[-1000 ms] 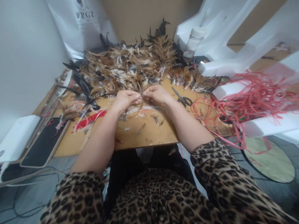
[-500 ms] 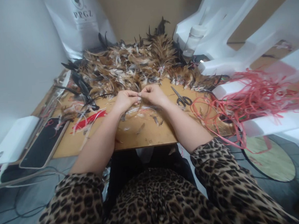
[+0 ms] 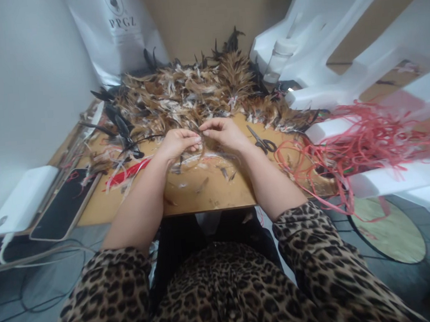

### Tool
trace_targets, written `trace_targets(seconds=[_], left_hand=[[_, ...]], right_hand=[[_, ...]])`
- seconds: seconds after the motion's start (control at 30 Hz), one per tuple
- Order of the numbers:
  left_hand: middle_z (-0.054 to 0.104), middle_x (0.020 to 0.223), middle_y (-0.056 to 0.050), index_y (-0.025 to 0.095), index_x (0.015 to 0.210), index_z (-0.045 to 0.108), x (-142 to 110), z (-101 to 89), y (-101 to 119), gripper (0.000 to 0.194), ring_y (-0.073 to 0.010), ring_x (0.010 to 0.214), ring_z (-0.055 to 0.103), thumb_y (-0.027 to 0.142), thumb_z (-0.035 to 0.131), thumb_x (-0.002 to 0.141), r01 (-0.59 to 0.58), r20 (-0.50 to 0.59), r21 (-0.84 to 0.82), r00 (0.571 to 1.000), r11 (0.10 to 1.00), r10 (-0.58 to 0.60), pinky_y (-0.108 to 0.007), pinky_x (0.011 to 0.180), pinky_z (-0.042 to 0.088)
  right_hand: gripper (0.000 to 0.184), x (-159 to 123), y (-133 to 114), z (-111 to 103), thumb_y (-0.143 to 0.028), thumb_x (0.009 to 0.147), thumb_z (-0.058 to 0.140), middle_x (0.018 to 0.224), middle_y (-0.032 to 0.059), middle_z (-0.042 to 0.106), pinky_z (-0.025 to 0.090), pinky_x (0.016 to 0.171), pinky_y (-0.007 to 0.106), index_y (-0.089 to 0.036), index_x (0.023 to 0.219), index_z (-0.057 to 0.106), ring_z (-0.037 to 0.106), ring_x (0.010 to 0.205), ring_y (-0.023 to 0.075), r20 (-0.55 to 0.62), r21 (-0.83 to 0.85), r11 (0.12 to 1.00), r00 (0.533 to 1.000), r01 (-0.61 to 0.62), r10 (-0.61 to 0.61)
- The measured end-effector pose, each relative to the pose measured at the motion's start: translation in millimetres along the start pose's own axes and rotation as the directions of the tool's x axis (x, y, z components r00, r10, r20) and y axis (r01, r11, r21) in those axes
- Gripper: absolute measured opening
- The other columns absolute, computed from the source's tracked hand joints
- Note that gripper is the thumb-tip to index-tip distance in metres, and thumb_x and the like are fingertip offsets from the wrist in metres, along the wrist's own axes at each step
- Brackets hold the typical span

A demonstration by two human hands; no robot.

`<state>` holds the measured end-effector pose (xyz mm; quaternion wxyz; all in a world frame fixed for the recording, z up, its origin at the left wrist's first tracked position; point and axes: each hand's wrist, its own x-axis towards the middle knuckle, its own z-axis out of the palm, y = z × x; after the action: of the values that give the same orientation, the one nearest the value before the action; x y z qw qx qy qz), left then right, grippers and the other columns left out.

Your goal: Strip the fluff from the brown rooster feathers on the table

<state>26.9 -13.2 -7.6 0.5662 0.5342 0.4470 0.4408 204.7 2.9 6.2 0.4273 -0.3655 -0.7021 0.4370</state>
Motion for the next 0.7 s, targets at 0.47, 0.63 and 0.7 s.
trace_targets(seconds=[0.47, 0.63, 0.7], left_hand=[[0.066, 0.062, -0.006, 0.008, 0.072, 0.064, 0.5, -2.6, 0.5, 0.03, -0.0093, 0.053, 0.06, 0.03, 0.077, 0.057, -0.012, 0.043, 0.03, 0.999, 0.999, 0.011, -0.02, 0.055, 0.048], [0.066, 0.063, -0.007, 0.008, 0.072, 0.064, 0.9, -3.7, 0.5, 0.029, -0.0096, 0.054, 0.06, 0.029, 0.077, 0.057, -0.009, 0.032, 0.014, 0.999, 1.0, 0.008, -0.02, 0.056, 0.048], [0.066, 0.063, -0.007, 0.008, 0.072, 0.064, 0.7, -3.7, 1.0, 0.028, -0.0096, 0.054, 0.06, 0.028, 0.077, 0.058, -0.011, 0.041, 0.011, 0.999, 1.0, 0.01, -0.02, 0.055, 0.048]], right_hand=[[0.014, -0.4, 4.0, -0.9, -0.021, 0.069, 0.056, 0.073, 0.0033, 0.064, 0.04, 0.066, 0.025, -0.013, 0.072, 0.067, 0.054, 0.068, 0.0124, 0.062, -0.397, 0.907, 0.99, 0.138, -0.123], [0.015, -1.3, 2.4, -1.3, -0.022, 0.069, 0.058, 0.072, 0.0033, 0.064, 0.039, 0.064, 0.024, -0.012, 0.074, 0.067, 0.054, 0.066, 0.012, 0.093, -0.384, 0.914, 0.99, 0.13, -0.102], [0.014, -1.3, 2.4, -1.0, -0.022, 0.069, 0.057, 0.071, 0.0029, 0.064, 0.038, 0.064, 0.024, -0.012, 0.074, 0.066, 0.054, 0.065, 0.0117, 0.096, -0.385, 0.914, 0.991, 0.128, -0.098]])
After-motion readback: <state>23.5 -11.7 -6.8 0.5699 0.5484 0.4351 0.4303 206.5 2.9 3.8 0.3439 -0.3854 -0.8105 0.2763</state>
